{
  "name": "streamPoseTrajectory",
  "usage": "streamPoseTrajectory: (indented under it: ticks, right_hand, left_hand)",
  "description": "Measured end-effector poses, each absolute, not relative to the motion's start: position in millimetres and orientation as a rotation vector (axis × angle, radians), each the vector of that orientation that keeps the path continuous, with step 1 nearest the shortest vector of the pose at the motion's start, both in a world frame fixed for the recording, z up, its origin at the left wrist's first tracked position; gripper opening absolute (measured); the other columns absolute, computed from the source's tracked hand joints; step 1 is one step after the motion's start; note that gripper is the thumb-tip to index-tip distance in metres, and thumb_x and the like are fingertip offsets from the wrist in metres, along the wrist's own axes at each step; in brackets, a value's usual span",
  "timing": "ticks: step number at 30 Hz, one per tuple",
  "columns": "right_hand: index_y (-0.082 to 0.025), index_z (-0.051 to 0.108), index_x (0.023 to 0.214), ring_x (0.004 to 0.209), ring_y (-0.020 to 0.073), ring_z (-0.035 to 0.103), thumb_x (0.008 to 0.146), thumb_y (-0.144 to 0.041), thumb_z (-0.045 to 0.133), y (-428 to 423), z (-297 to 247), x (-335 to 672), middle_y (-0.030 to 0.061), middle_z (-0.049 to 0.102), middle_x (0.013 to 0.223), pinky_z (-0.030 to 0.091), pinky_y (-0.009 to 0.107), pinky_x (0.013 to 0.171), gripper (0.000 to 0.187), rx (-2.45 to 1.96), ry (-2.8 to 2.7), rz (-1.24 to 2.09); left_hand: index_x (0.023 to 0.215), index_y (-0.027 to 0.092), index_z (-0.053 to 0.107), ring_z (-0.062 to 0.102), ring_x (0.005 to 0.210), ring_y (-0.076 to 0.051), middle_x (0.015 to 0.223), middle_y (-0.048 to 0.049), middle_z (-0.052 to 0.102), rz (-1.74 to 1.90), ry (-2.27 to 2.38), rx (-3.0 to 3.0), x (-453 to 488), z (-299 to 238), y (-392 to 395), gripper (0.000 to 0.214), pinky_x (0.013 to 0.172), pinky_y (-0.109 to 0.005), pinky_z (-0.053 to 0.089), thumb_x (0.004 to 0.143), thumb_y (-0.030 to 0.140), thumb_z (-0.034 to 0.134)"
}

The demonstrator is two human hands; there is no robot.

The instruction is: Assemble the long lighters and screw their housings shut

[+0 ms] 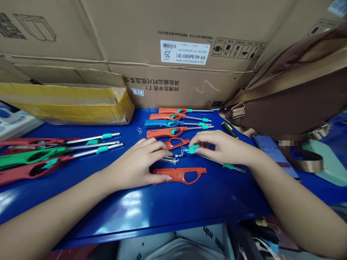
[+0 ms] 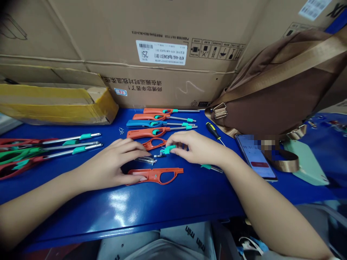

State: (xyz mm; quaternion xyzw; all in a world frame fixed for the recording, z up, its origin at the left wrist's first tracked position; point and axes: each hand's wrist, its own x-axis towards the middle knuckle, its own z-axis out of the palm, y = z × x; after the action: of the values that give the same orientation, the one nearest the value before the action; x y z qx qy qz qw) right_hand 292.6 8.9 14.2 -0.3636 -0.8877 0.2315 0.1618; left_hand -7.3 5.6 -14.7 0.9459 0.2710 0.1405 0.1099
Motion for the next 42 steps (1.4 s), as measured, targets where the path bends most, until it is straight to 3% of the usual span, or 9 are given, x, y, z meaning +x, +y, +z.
streamPoseTrajectory:
  ticks: [7, 9, 12, 15, 18, 21, 29, 37, 42]
  right_hand:
    - [-0.02, 0.07, 0.112, 0.093, 0.0218, 0.064, 0.102, -0.036, 0.056, 11, 12, 294, 0.0071, 0.074, 0.103, 0.045, 0.033, 0.08, 0.024, -1.345, -2.542, 0.368]
    - [-0.02, 0.069, 0.103, 0.089, 0.0217, 0.063, 0.101, -0.039, 0.055, 11, 17, 303, 0.0067, 0.073, 0.098, 0.045, 0.033, 0.076, 0.023, -1.46, -2.574, 0.366]
    - [-0.021, 0.066, 0.084, 0.072, 0.0186, 0.06, 0.088, -0.05, 0.072, 11, 25, 319, 0.0036, 0.069, 0.083, 0.042, 0.029, 0.061, 0.03, -1.588, -2.681, 0.604]
    - [-0.021, 0.066, 0.077, 0.068, 0.0167, 0.061, 0.085, -0.036, 0.074, 9, 28, 326, 0.0022, 0.07, 0.079, 0.043, 0.028, 0.06, 0.019, -1.598, -2.735, 0.845]
    - [-0.02, 0.067, 0.083, 0.074, 0.0165, 0.064, 0.087, -0.021, 0.065, 8, 28, 322, 0.0025, 0.072, 0.084, 0.048, 0.028, 0.067, 0.004, -1.454, -2.714, 0.848]
    - [-0.02, 0.067, 0.09, 0.08, 0.0166, 0.064, 0.087, -0.016, 0.062, 7, 29, 314, 0.0033, 0.071, 0.091, 0.05, 0.028, 0.073, 0.007, -1.297, -2.709, 0.808]
    - [-0.021, 0.057, 0.09, 0.075, 0.0143, 0.054, 0.086, -0.014, 0.06, -2, 22, 296, -0.0003, 0.061, 0.085, 0.043, 0.027, 0.068, 0.008, -1.192, -2.623, 0.596]
    - [-0.021, 0.056, 0.094, 0.072, 0.0126, 0.055, 0.092, -0.02, 0.06, 2, 8, 304, -0.0006, 0.061, 0.084, 0.045, 0.025, 0.069, 0.004, -1.143, -2.364, 0.52]
    - [-0.021, 0.06, 0.086, 0.071, 0.0149, 0.055, 0.09, -0.022, 0.06, 12, 4, 318, 0.0001, 0.063, 0.08, 0.044, 0.028, 0.068, 0.004, -1.18, -2.579, 0.595]
  left_hand:
    - [0.118, 0.024, 0.067, 0.062, 0.106, -0.024, 0.116, -0.0051, 0.069, 0.45, 0.721, 2.783, -7, -12, 2, 0.036, 0.094, -0.038, 0.043, 0.093, 0.051, 0.071]
    - [0.117, 0.024, 0.068, 0.062, 0.105, -0.024, 0.115, -0.0053, 0.07, 0.447, 0.723, 2.787, -7, -12, 2, 0.031, 0.092, -0.037, 0.044, 0.097, 0.047, 0.067]
    - [0.113, 0.023, 0.069, 0.062, 0.103, -0.023, 0.111, -0.0056, 0.07, 0.451, 0.732, 2.786, -7, -13, 3, 0.021, 0.09, -0.037, 0.045, 0.101, 0.039, 0.061]
    - [0.109, 0.023, 0.069, 0.064, 0.099, -0.021, 0.105, -0.0052, 0.072, 0.484, 0.751, 2.794, -8, -15, 6, 0.016, 0.089, -0.036, 0.046, 0.104, 0.03, 0.055]
    - [0.102, 0.021, 0.069, 0.066, 0.092, -0.019, 0.098, -0.004, 0.074, 0.543, 0.779, 2.777, -8, -18, 10, 0.016, 0.087, -0.035, 0.047, 0.103, 0.022, 0.052]
    - [0.096, 0.02, 0.067, 0.066, 0.088, -0.019, 0.094, -0.0035, 0.074, 0.584, 0.796, 2.747, -9, -19, 11, 0.013, 0.085, -0.035, 0.049, 0.101, 0.019, 0.055]
    - [0.114, 0.019, 0.069, 0.064, 0.102, -0.022, 0.109, -0.0075, 0.069, 0.588, 0.819, 2.711, -9, -19, 10, 0.019, 0.089, -0.036, 0.051, 0.099, 0.026, 0.06]
    - [0.094, 0.02, 0.07, 0.064, 0.089, -0.021, 0.096, -0.0041, 0.071, 0.42, 0.861, 2.82, -14, -13, 16, 0.021, 0.082, -0.036, 0.048, 0.099, 0.039, 0.062]
    - [0.101, 0.021, 0.071, 0.066, 0.093, -0.023, 0.102, -0.0049, 0.072, 0.375, 0.928, 2.859, -23, -4, 21, 0.026, 0.085, -0.038, 0.05, 0.099, 0.045, 0.061]
